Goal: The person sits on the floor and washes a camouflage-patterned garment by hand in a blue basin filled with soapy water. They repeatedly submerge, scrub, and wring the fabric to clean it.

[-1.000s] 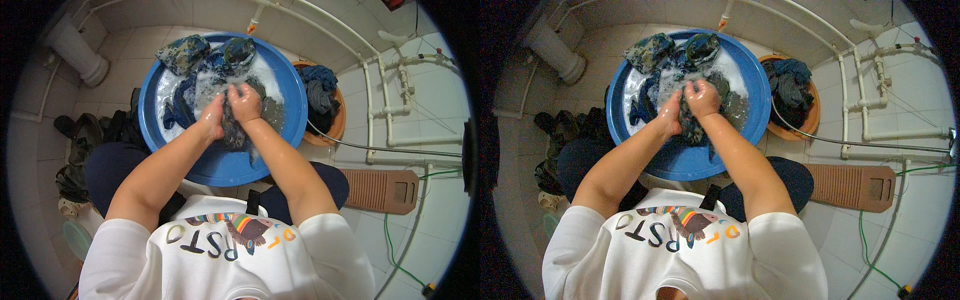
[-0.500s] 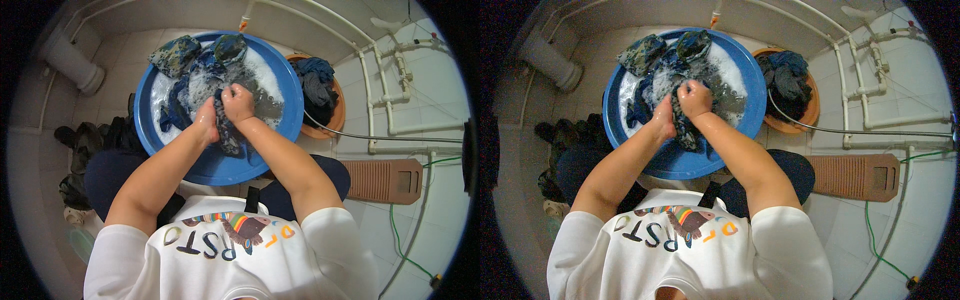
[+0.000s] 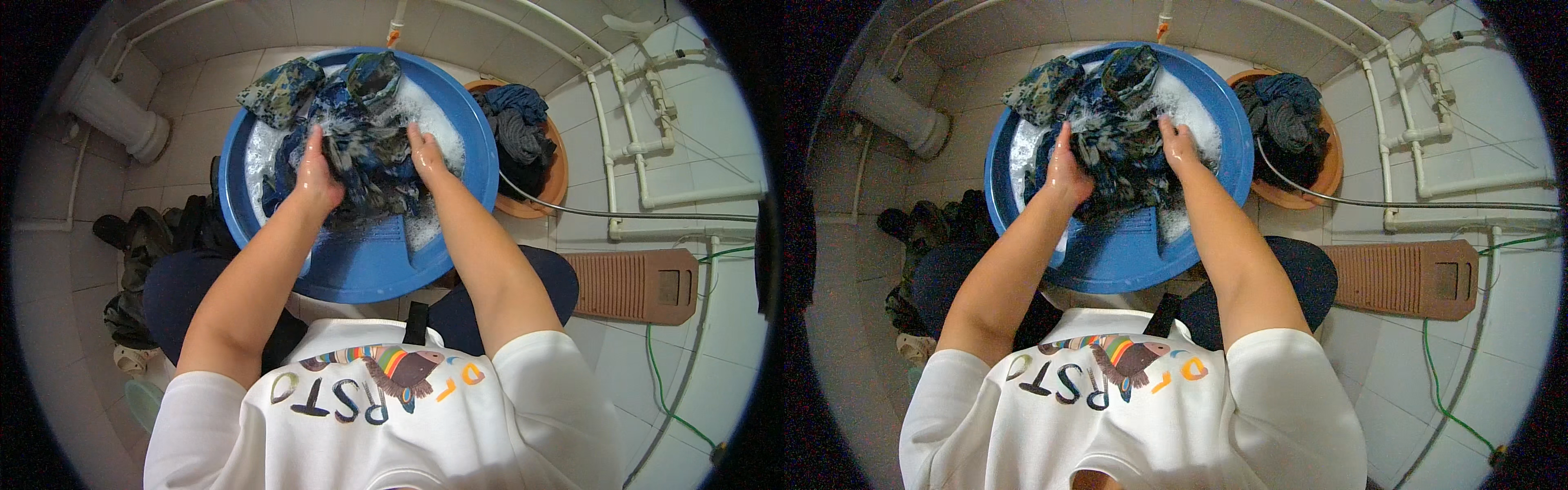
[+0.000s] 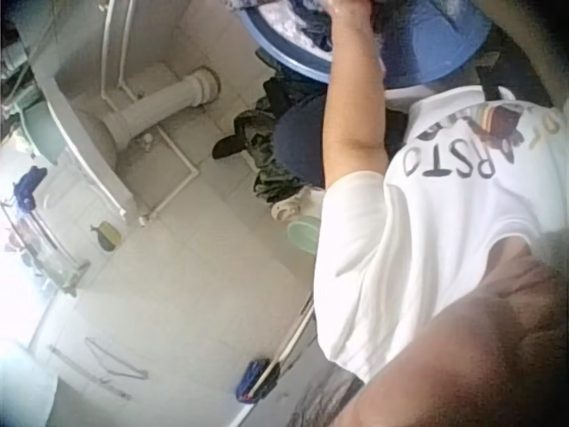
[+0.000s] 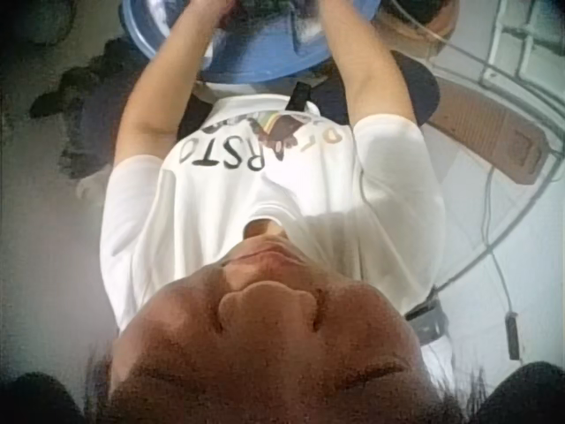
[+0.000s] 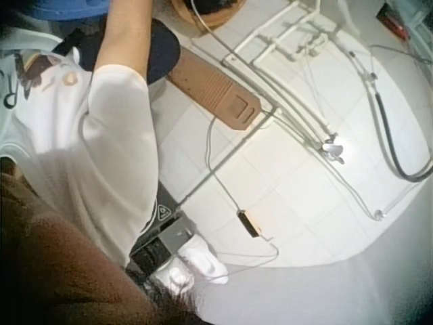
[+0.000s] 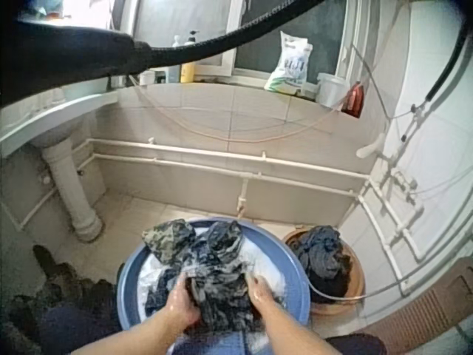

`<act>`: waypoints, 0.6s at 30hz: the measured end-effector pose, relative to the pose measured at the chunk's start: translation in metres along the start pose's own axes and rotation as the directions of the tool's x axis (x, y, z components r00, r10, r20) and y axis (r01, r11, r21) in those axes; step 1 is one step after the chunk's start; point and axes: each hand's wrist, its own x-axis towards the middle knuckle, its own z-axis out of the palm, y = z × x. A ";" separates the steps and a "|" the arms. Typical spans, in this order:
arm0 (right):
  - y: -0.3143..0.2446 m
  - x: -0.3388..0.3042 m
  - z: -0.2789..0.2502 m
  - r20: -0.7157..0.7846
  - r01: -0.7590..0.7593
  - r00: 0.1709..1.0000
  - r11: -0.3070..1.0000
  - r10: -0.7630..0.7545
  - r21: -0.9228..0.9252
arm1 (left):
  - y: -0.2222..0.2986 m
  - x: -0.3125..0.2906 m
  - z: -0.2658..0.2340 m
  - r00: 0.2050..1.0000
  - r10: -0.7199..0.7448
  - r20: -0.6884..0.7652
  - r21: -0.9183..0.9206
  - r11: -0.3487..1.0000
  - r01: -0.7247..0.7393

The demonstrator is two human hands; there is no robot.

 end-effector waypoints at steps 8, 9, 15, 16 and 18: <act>0.007 -0.002 -0.013 0.278 0.133 0.949 0.614 0.148 -0.778 | 0.004 0.013 -0.033 0.974 0.107 -0.197 0.374 0.927 -0.026; -0.006 -0.011 -0.012 0.165 0.088 0.985 0.686 0.046 -0.722 | 0.003 0.032 -0.053 0.983 0.073 -0.168 0.353 0.935 -0.009; -0.092 -0.069 0.015 0.242 0.648 0.733 0.761 -0.636 0.034 | 0.002 0.015 -0.035 0.995 -0.054 0.085 0.157 0.987 0.040; -0.106 -0.094 0.024 0.234 0.689 0.661 0.700 -0.713 0.188 | 0.002 0.046 -0.068 0.997 -0.051 0.064 0.159 0.986 0.040; -0.130 -0.140 0.017 0.277 0.666 0.644 0.701 -0.713 0.254 | 0.003 0.054 -0.080 0.501 -0.138 0.855 -0.123 0.883 0.453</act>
